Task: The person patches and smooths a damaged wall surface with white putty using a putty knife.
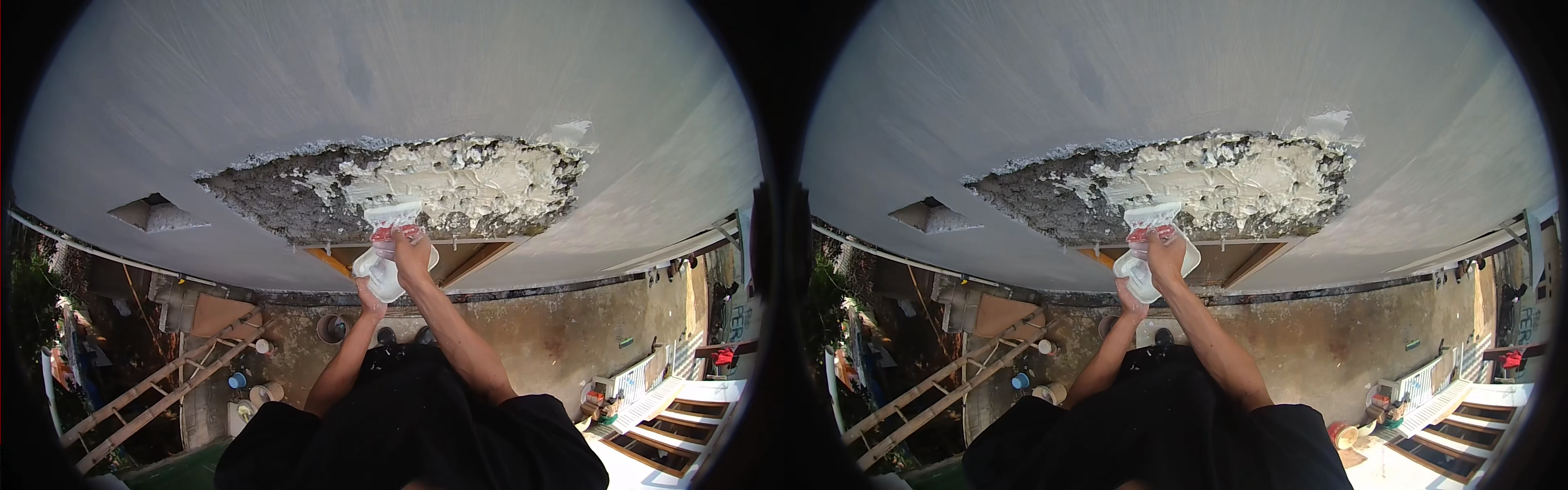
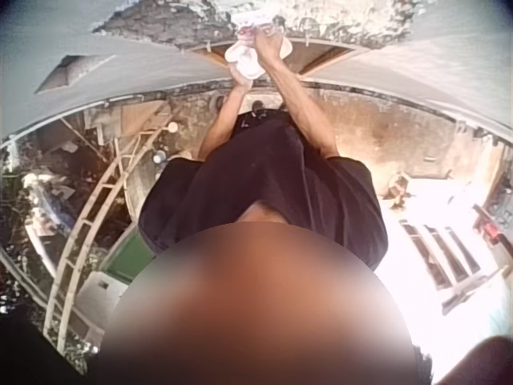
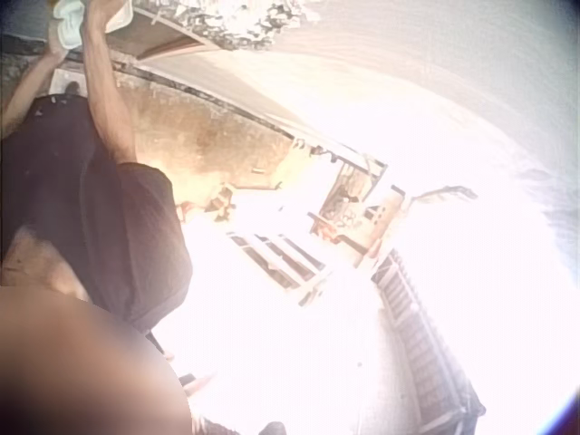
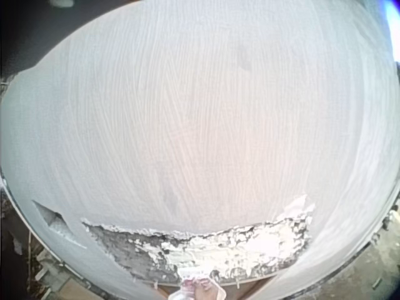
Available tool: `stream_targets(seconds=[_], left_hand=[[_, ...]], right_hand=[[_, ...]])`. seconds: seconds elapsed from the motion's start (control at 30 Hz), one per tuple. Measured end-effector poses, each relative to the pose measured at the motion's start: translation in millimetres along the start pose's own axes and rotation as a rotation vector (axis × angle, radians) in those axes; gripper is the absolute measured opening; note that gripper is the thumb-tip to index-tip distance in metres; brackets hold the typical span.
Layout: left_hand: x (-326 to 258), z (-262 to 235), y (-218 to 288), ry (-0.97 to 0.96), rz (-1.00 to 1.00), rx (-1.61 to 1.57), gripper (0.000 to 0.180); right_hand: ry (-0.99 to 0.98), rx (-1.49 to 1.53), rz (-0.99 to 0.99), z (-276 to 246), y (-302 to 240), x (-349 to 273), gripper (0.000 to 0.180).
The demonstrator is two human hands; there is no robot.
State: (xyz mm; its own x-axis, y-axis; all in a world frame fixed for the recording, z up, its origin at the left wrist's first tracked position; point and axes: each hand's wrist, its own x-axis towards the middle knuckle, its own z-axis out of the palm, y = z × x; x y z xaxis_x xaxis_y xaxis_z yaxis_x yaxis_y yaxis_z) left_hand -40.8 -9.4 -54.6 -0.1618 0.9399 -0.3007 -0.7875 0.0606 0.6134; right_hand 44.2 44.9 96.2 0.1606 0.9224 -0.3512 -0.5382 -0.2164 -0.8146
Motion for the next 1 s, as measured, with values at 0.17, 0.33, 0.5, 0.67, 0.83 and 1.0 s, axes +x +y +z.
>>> stream_targets(seconds=[0.17,0.33,0.5,0.67,0.83,1.0], left_hand=[[-9.4,16.9,13.1,0.009,-0.032,-0.06,0.056],[-6.3,-5.4,14.0,0.022,-0.045,-0.073,0.058],[-7.2,-12.1,13.6,0.04,-0.077,-0.08,0.06],[0.4,-24.7,7.0,-0.082,-0.099,-0.105,0.06],[-11.6,-3.2,8.0,-0.024,-0.028,-0.05,0.059],[-18.4,14.3,18.3,0.025,0.034,-0.001,0.059]], right_hand=[[0.115,0.081,-0.194,50.3,5.8,36.9,0.013],[0.229,-0.287,-0.488,79.2,8.5,41.9,0.019],[0.207,-0.482,-0.457,88.0,-23.1,10.9,0.02],[0.139,-0.547,-0.496,96.5,-26.1,3.2,0.023],[0.039,-0.527,-0.477,116.7,-44.6,-9.3,0.027],[-0.04,-0.327,-0.308,105.9,-46.7,-14.8,0.022]])
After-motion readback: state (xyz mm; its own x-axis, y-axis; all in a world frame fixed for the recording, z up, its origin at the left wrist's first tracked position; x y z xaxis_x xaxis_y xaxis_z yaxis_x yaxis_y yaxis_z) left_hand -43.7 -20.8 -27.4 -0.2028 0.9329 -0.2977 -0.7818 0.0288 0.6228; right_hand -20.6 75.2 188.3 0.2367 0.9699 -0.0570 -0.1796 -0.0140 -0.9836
